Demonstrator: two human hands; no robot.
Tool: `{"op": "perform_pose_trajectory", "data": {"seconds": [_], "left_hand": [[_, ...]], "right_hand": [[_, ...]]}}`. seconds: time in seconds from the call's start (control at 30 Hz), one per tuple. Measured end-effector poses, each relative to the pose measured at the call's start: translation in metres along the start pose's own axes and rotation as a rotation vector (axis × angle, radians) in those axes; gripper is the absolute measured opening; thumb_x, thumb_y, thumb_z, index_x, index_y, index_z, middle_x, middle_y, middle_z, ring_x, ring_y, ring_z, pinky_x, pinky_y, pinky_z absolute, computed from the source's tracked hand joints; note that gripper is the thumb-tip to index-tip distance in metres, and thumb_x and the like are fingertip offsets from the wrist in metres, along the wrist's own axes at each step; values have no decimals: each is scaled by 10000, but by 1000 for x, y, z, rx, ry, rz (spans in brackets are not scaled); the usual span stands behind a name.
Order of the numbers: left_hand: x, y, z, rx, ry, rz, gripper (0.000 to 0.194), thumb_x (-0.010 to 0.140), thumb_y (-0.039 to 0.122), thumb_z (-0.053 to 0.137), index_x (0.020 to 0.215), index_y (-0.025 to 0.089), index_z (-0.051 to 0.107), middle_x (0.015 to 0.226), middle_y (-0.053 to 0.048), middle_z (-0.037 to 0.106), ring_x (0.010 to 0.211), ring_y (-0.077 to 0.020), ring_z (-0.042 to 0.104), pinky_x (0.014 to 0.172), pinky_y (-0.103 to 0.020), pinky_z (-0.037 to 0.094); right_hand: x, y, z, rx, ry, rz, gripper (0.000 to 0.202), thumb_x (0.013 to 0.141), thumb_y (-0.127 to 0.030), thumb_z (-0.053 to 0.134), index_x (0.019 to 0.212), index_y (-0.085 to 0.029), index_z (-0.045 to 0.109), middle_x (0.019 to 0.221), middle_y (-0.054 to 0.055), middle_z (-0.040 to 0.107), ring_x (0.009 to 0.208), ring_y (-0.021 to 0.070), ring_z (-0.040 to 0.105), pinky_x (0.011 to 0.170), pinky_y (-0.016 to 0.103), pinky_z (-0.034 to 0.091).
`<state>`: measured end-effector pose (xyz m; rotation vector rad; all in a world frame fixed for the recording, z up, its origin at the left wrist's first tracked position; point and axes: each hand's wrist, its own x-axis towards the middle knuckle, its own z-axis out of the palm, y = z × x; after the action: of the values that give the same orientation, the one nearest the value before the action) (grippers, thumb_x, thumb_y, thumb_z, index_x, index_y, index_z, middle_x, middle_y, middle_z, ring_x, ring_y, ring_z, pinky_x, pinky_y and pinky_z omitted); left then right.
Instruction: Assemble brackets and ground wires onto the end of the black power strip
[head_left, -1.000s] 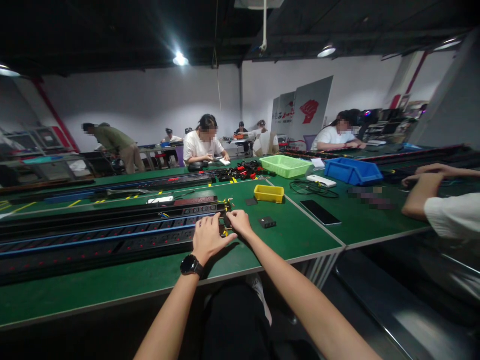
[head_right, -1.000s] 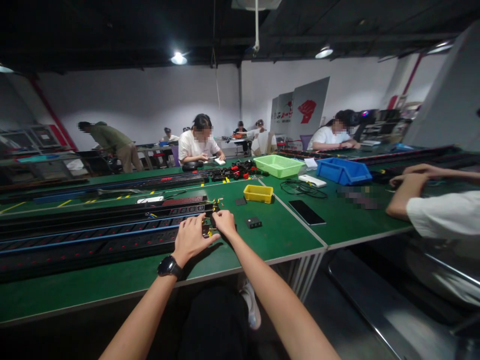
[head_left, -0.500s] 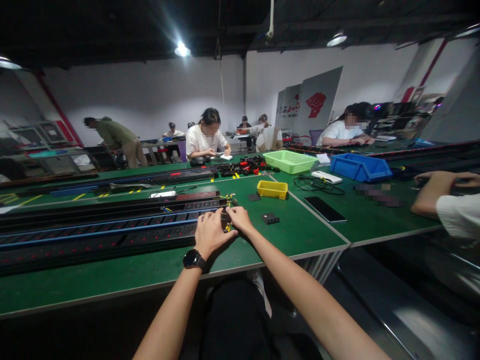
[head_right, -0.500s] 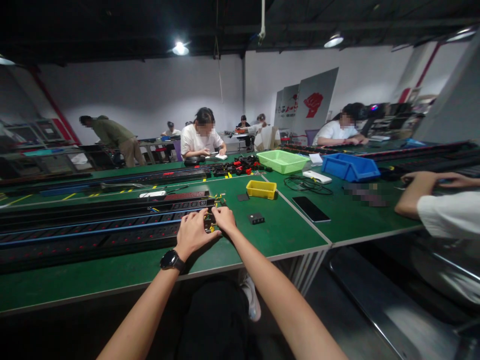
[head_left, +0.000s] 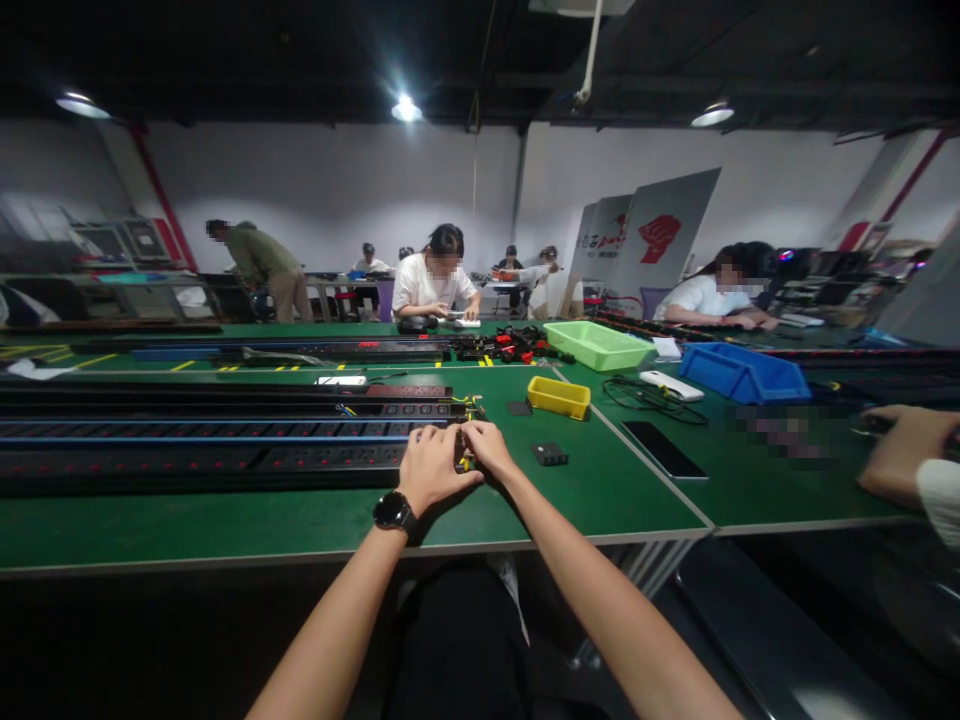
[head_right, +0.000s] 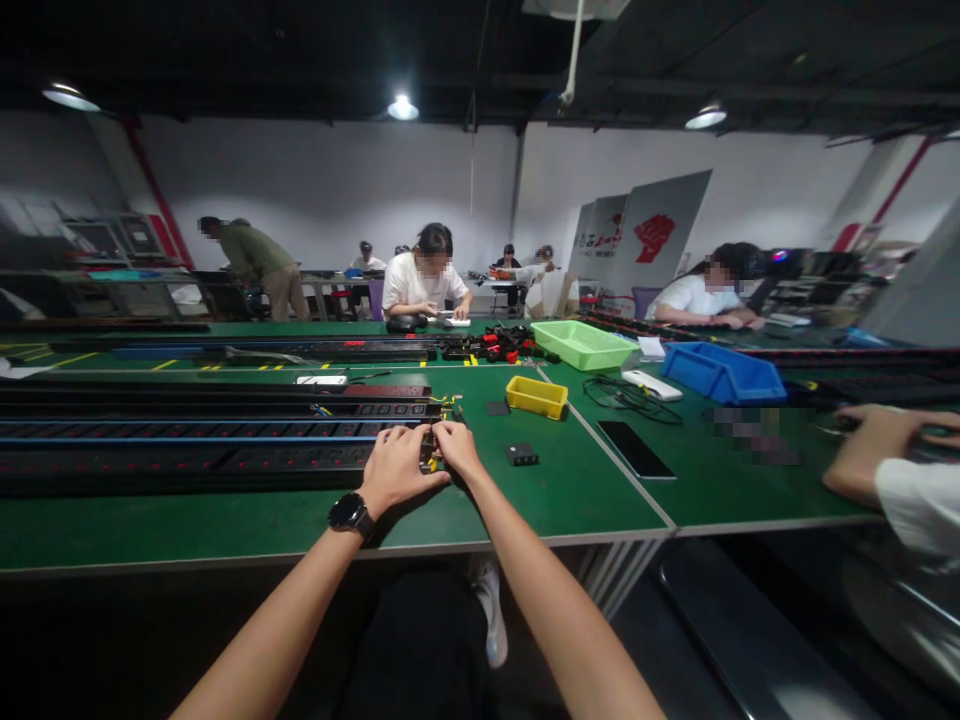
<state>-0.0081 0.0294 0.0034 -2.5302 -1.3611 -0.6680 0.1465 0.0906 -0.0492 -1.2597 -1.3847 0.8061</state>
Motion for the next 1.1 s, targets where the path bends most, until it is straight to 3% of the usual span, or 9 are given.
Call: {"op": "perform_pose_trajectory", "data": {"seconds": [0.2,0.47,0.77,1.1], "left_hand": [[-4,2,-1,-21,19,13,787,748,681,753,1370,242,554,1191,-124,696,1115,-346,566,1024,-479,352],[-5,3,0,-21,3,16,821,732,679,765,1391,240,546,1179,-132,692,1114,-355,560,1018,-481,354],[-3,2,3,-28,-20,4,865,738,730,731,1409,225,524,1215,-152,681,1128,-367,548,999,-487,348],[2,-1,2,-51,-26,-17,848,740,808,664,1336,215,558,1188,-149,709,1118,-376,580,961,-472,381]], "right_hand": [[0,5,-2,2,-26,-35,272,731,-262,560,859,-187,788,870,50,775,768,200,688,702,289,551],[-1,5,-5,74,-58,-5,271,720,-338,653,868,-158,791,865,84,782,787,234,712,709,331,571],[-1,2,-5,171,-107,33,272,687,-314,602,864,-155,733,813,53,755,706,193,679,645,294,546],[1,3,-6,179,-126,67,280,670,-390,681,825,-158,709,791,50,739,701,190,671,622,278,529]]}}
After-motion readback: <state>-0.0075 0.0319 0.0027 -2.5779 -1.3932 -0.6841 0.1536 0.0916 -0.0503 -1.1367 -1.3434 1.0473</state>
